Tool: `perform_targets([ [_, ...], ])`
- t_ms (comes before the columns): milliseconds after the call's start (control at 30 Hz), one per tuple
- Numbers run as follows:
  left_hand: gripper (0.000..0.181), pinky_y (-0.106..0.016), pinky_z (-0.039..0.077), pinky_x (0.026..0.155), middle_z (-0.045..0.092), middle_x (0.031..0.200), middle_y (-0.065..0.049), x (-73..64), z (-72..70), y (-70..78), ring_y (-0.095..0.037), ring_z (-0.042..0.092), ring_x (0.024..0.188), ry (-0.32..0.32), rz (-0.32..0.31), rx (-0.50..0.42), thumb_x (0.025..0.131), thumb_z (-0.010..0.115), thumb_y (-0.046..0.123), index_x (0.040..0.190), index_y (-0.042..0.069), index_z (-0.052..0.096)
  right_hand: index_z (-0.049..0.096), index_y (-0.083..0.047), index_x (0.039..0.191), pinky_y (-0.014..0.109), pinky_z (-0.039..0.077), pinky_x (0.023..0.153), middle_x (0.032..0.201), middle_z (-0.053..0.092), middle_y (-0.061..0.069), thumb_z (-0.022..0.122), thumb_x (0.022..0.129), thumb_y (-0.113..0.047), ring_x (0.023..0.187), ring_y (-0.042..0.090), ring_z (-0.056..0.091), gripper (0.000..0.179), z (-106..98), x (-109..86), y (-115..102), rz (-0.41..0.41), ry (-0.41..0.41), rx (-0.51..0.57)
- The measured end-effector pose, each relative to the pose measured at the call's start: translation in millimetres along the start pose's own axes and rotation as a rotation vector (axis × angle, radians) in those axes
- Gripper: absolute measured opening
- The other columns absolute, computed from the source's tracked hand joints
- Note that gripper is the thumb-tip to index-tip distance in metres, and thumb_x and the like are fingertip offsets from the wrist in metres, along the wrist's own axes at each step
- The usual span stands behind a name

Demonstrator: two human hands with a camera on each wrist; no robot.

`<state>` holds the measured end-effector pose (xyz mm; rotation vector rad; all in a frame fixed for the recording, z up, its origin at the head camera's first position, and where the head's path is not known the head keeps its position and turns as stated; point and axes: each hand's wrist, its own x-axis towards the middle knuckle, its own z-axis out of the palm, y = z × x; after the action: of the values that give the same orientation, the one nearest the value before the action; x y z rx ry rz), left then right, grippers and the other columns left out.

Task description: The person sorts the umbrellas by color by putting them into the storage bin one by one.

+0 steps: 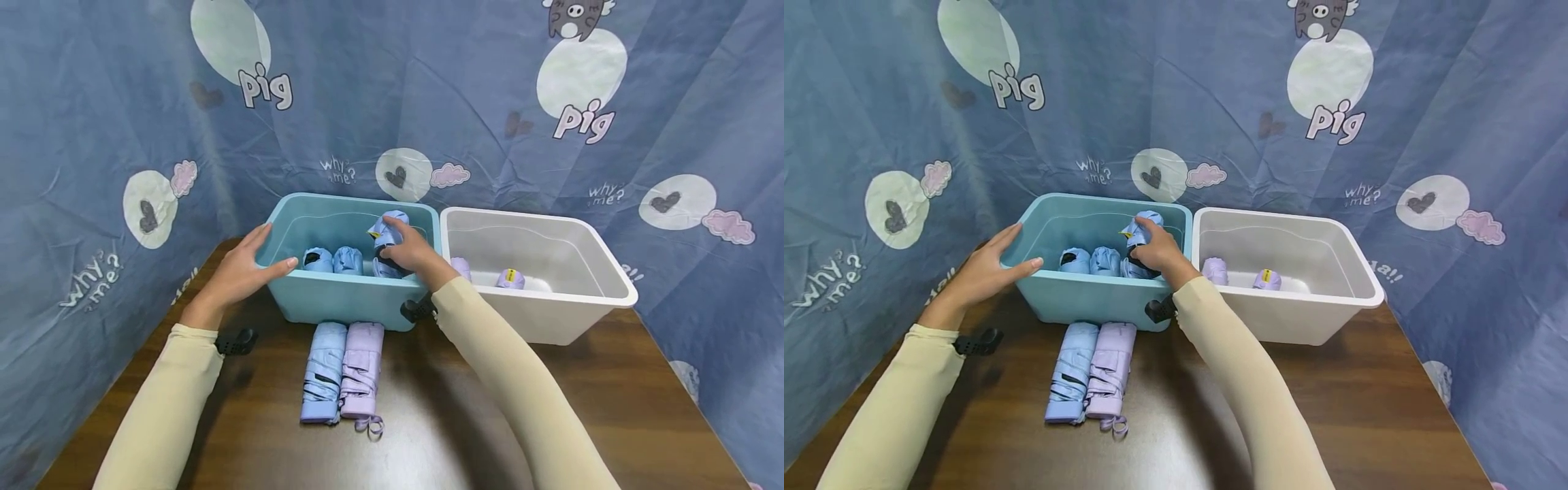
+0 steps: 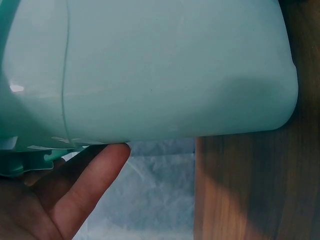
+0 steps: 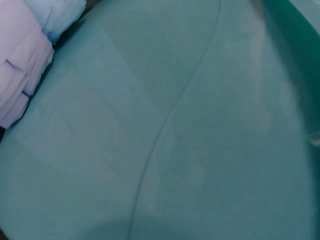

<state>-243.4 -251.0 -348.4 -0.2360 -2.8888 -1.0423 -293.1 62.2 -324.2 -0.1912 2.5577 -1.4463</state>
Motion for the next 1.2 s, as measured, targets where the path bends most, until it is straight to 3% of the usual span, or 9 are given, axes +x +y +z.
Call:
perform_targets([
  [200, 0.102, -0.071, 0.026, 0.100, 0.005, 0.161, -0.011, 0.5, -0.1, -1.4, -0.046, 0.019, 0.141, 0.017, 0.032, -0.001, 0.085, 0.063, 0.059, 0.156, 0.015, 0.006, 0.035, -0.026, 0.150, 0.047, 0.032, 0.108, 0.150, 0.036, 0.014, 0.065, 0.088, -0.004, 0.128, 0.031, 0.039, 0.072, 1, 1.7, -1, 0.106, 0.006, -0.105],
  [400, 0.101, -0.071, 0.026, 0.100, 0.005, 0.161, -0.012, 0.8, -1.1, -1.1, -0.047, 0.019, 0.141, 0.032, 0.043, -0.005, 0.085, 0.063, 0.059, 0.156, 0.016, 0.006, 0.040, -0.021, 0.149, 0.046, 0.032, 0.108, 0.145, 0.041, 0.018, 0.069, 0.085, -0.007, 0.129, 0.033, 0.040, 0.071, 3, 2.4, -3, 0.116, 0.057, -0.219],
  [633, 0.102, -0.071, 0.026, 0.100, 0.005, 0.162, -0.011, -0.8, 0.6, -4.7, -0.047, 0.018, 0.141, 0.017, 0.022, 0.019, 0.084, 0.062, 0.062, 0.156, 0.017, 0.006, 0.043, -0.021, 0.147, 0.047, 0.042, 0.100, 0.148, 0.039, 0.014, 0.065, 0.090, -0.009, 0.118, 0.031, 0.050, 0.062, 5, 1.1, 0, 0.126, -0.040, -0.101],
  [767, 0.102, -0.071, 0.025, 0.100, 0.005, 0.162, -0.011, 0.3, 1.6, -4.2, -0.047, 0.017, 0.141, 0.015, 0.024, 0.016, 0.084, 0.062, 0.062, 0.156, 0.017, 0.006, 0.045, -0.019, 0.145, 0.046, 0.047, 0.094, 0.148, 0.039, 0.014, 0.063, 0.091, -0.010, 0.113, 0.030, 0.054, 0.058, 4, 0.7, 2, 0.109, -0.022, -0.067],
  [967, 0.102, -0.071, 0.024, 0.101, 0.004, 0.162, -0.011, 1.7, 1.5, -2.0, -0.047, 0.016, 0.141, 0.011, 0.024, 0.018, 0.085, 0.061, 0.062, 0.156, 0.016, 0.005, 0.044, -0.016, 0.145, 0.048, 0.054, 0.083, 0.143, 0.043, 0.018, 0.059, 0.095, -0.011, 0.119, 0.033, 0.053, 0.052, 1, -0.4, 0, 0.099, 0.009, 0.057],
  [1200, 0.102, -0.071, 0.024, 0.101, 0.003, 0.162, -0.011, -0.2, 0.2, -2.1, -0.047, 0.015, 0.142, 0.011, 0.023, 0.015, 0.085, 0.061, 0.061, 0.156, 0.015, 0.005, 0.048, -0.014, 0.140, 0.035, 0.057, 0.075, 0.135, 0.051, 0.016, 0.059, 0.097, -0.015, 0.113, 0.030, 0.059, 0.045, -1, -9.7, -9, -0.010, 0.061, 0.123],
])
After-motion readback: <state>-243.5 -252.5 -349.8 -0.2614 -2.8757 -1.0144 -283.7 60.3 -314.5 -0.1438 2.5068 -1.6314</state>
